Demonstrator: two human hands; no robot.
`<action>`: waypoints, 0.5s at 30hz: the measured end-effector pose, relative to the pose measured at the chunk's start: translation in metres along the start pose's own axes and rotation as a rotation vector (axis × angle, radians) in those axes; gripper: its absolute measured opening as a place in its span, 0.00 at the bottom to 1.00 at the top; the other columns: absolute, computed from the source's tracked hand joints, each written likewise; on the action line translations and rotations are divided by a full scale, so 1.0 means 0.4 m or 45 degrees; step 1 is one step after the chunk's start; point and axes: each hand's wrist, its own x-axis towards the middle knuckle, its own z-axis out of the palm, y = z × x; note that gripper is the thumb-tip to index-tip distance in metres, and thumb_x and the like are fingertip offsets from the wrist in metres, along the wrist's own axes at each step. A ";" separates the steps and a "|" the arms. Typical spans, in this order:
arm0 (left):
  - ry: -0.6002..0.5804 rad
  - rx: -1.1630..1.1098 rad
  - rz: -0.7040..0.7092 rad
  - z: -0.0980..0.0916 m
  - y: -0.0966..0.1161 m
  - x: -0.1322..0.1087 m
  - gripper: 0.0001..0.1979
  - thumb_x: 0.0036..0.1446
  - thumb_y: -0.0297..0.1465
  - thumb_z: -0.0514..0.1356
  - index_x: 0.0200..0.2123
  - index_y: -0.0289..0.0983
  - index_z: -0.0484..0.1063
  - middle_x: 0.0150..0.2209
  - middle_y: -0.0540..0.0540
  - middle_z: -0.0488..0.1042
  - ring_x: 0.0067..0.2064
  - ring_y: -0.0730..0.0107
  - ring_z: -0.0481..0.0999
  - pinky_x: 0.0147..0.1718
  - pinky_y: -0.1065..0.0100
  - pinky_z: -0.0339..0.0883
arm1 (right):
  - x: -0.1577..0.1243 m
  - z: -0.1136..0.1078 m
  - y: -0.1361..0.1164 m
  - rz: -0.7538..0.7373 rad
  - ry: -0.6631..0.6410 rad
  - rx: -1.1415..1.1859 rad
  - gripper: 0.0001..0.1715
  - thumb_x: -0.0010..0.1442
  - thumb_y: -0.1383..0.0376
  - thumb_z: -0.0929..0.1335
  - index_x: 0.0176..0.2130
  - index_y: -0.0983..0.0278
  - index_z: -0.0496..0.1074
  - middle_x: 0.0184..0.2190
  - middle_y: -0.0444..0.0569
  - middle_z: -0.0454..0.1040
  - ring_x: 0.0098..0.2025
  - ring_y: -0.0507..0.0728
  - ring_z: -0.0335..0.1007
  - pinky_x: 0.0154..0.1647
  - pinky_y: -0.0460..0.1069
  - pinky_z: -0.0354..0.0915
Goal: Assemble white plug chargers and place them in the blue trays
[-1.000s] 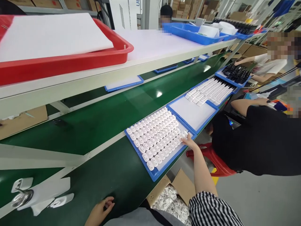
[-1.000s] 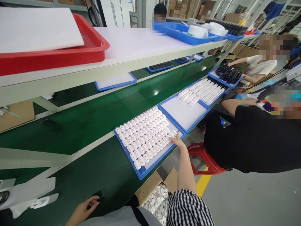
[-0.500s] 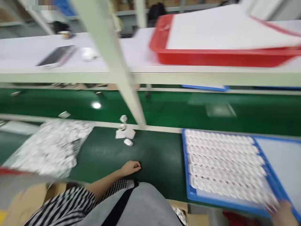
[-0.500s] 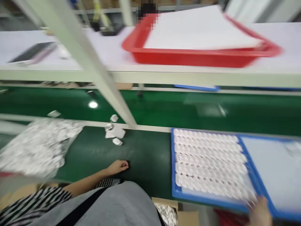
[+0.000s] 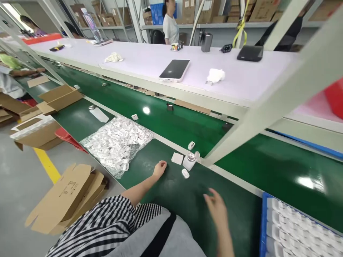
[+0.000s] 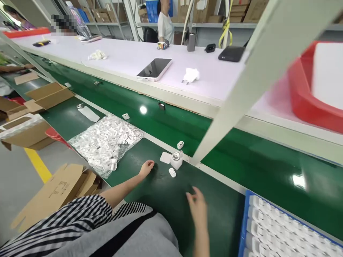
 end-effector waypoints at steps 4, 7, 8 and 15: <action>0.021 -0.125 0.095 -0.044 0.009 0.041 0.11 0.45 0.18 0.47 0.29 0.34 0.65 0.29 0.50 0.69 0.31 0.76 0.68 0.34 0.75 0.61 | 0.023 0.106 -0.101 -0.101 -0.008 -0.298 0.27 0.48 0.55 0.61 0.47 0.62 0.58 0.47 0.52 0.58 0.37 0.59 0.64 0.26 0.49 0.60; 0.032 -0.153 0.147 -0.059 0.049 0.080 0.12 0.42 0.17 0.48 0.29 0.34 0.66 0.30 0.49 0.69 0.30 0.76 0.68 0.33 0.75 0.62 | 0.066 0.173 -0.141 -0.145 -0.028 -0.377 0.25 0.49 0.55 0.58 0.45 0.64 0.60 0.44 0.53 0.61 0.38 0.60 0.64 0.28 0.49 0.60; 0.022 -0.154 0.166 -0.060 0.073 0.102 0.12 0.43 0.17 0.49 0.30 0.34 0.67 0.31 0.49 0.69 0.30 0.76 0.68 0.33 0.75 0.62 | 0.073 0.182 -0.144 -0.148 -0.034 -0.348 0.24 0.50 0.56 0.57 0.43 0.65 0.62 0.42 0.53 0.63 0.39 0.59 0.64 0.30 0.49 0.61; -0.421 0.031 0.537 -0.021 0.336 0.246 0.15 0.46 0.22 0.51 0.40 0.32 0.64 0.43 0.43 0.65 0.41 0.69 0.66 0.43 0.70 0.58 | -0.083 0.108 -0.024 0.015 -0.089 0.154 0.15 0.42 0.61 0.64 0.33 0.62 0.70 0.36 0.49 0.69 0.39 0.58 0.63 0.41 0.49 0.58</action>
